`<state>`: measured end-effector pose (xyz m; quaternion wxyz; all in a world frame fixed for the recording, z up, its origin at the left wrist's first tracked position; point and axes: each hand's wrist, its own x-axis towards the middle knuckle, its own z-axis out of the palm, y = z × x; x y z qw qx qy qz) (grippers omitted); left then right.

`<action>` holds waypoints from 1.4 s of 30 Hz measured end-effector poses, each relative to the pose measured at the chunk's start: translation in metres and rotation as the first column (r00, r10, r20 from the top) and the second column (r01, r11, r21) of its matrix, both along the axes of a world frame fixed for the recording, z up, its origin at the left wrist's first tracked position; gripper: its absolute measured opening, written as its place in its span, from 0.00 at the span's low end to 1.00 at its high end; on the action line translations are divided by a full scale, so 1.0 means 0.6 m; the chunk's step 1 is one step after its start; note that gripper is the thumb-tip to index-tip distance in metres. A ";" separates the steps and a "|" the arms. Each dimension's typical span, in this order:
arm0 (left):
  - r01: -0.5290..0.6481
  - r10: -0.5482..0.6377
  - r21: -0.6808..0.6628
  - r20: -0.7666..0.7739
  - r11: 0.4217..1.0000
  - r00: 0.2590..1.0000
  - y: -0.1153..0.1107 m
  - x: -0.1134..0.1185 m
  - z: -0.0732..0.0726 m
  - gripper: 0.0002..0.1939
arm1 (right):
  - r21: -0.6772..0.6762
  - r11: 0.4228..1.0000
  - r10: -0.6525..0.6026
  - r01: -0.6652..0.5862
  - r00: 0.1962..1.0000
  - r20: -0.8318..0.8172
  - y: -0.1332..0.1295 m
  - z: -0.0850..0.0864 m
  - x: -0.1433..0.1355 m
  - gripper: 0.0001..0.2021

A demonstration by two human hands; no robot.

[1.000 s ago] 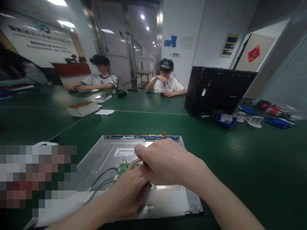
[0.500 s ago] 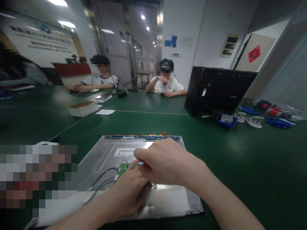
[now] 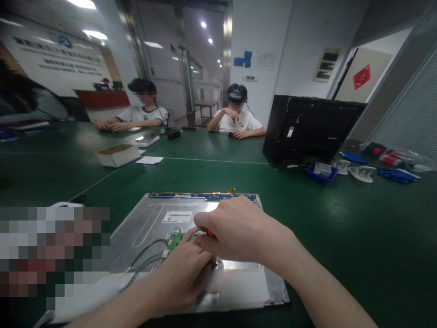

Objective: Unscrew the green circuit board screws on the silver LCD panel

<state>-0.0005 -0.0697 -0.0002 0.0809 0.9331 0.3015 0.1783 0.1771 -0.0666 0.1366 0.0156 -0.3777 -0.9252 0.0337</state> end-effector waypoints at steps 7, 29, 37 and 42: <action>0.019 -0.018 0.021 -0.033 1.000 0.999 0.001 -0.001 -0.005 0.12 | -0.041 0.995 0.086 -0.088 0.994 -0.061 -0.007 0.001 0.005 0.07; 0.022 -0.022 -0.016 0.015 1.000 1.000 0.003 -0.002 -0.006 0.08 | 0.023 0.999 -0.033 0.033 0.999 0.002 -0.003 -0.001 0.000 0.12; 0.017 -0.017 0.000 -0.027 1.000 0.999 -0.001 -0.002 0.000 0.12 | 0.027 0.999 0.019 -0.018 0.999 -0.031 -0.008 -0.002 0.003 0.08; 0.026 -0.026 0.008 -0.007 1.000 1.000 0.001 -0.001 0.001 0.11 | -0.010 1.000 0.005 -0.006 1.000 -0.022 -0.008 0.001 0.003 0.12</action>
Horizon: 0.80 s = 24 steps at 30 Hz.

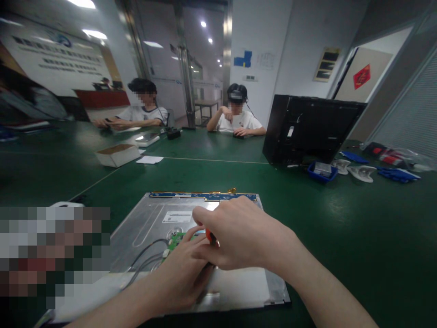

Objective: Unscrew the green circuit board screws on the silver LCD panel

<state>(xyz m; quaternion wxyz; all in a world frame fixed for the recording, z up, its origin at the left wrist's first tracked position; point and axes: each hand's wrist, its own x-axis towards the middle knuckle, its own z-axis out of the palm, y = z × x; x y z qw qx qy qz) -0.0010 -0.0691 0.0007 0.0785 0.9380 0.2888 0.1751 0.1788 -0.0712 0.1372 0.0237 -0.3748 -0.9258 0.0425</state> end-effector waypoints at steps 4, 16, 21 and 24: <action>0.001 -0.001 -0.009 0.005 1.000 1.000 -0.001 0.000 0.003 0.09 | 0.036 0.999 -0.024 0.023 1.000 0.014 0.005 -0.003 -0.004 0.10; -0.007 0.007 -0.029 -0.017 1.000 1.000 0.000 0.000 0.001 0.10 | 0.012 1.000 0.015 -0.015 1.000 -0.013 0.001 -0.001 -0.001 0.11; -0.013 0.013 -0.025 -0.029 1.000 0.999 0.001 0.000 0.000 0.10 | 0.045 0.999 -0.022 0.021 1.000 0.014 0.004 -0.005 -0.003 0.06; -0.001 0.001 0.008 -0.038 1.000 0.999 0.004 -0.001 -0.008 0.12 | 0.059 0.998 0.008 -0.008 1.000 -0.006 0.002 -0.005 -0.003 0.06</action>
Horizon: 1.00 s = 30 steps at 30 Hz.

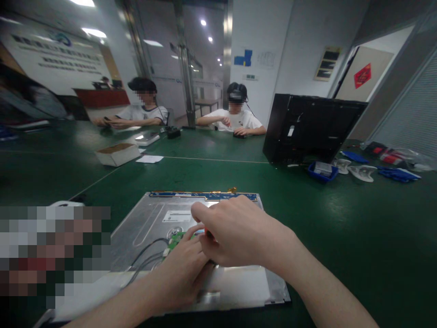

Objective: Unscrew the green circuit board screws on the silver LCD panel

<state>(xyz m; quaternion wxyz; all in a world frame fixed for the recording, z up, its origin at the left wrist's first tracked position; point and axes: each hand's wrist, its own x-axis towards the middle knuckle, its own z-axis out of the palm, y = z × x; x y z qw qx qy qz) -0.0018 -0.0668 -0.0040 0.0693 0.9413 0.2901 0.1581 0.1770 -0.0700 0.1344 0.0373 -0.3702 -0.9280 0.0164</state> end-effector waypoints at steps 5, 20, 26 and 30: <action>-0.005 0.005 0.002 -0.038 1.000 0.999 0.000 0.001 -0.001 0.12 | -0.030 0.999 0.015 -0.015 1.000 -0.017 -0.002 0.001 0.000 0.10; -0.025 0.024 0.021 0.023 0.999 0.999 -0.001 0.002 -0.002 0.11 | -0.044 0.999 0.019 -0.020 1.000 -0.009 0.001 0.002 0.000 0.08; -0.036 0.035 0.022 0.045 0.999 0.998 -0.001 0.003 -0.005 0.10 | -0.035 0.999 0.016 -0.016 1.000 0.002 0.000 0.002 0.001 0.08; -0.035 0.034 0.020 0.046 0.999 0.998 0.001 0.004 -0.012 0.11 | -0.040 0.998 0.055 -0.056 0.998 -0.021 -0.002 0.002 0.003 0.11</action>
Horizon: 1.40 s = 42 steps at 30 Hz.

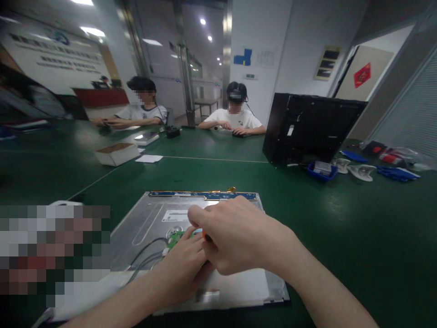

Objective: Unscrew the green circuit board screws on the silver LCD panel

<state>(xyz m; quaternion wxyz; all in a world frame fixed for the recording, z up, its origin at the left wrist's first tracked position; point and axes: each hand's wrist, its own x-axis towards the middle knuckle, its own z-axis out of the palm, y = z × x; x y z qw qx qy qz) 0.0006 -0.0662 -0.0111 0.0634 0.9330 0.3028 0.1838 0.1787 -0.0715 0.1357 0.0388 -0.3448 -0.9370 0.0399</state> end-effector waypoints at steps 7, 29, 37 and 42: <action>-0.002 0.002 -0.004 0.004 1.000 1.000 -0.001 -0.001 0.006 0.08 | 0.029 0.996 -0.087 0.086 0.995 0.044 0.007 0.000 -0.006 0.05; 0.028 -0.028 -0.024 -0.007 0.999 1.000 -0.003 -0.003 0.018 0.11 | -0.013 0.999 -0.032 0.032 0.999 0.013 0.001 0.003 0.000 0.10; 0.026 -0.026 -0.042 0.000 0.999 1.000 -0.005 -0.004 0.019 0.11 | 0.022 0.997 -0.069 0.068 0.997 0.041 0.003 0.001 -0.001 0.08; 0.036 -0.036 -0.038 -0.013 0.999 0.999 -0.003 -0.003 0.019 0.12 | -0.020 0.999 -0.033 0.034 0.999 0.012 0.002 0.003 -0.002 0.11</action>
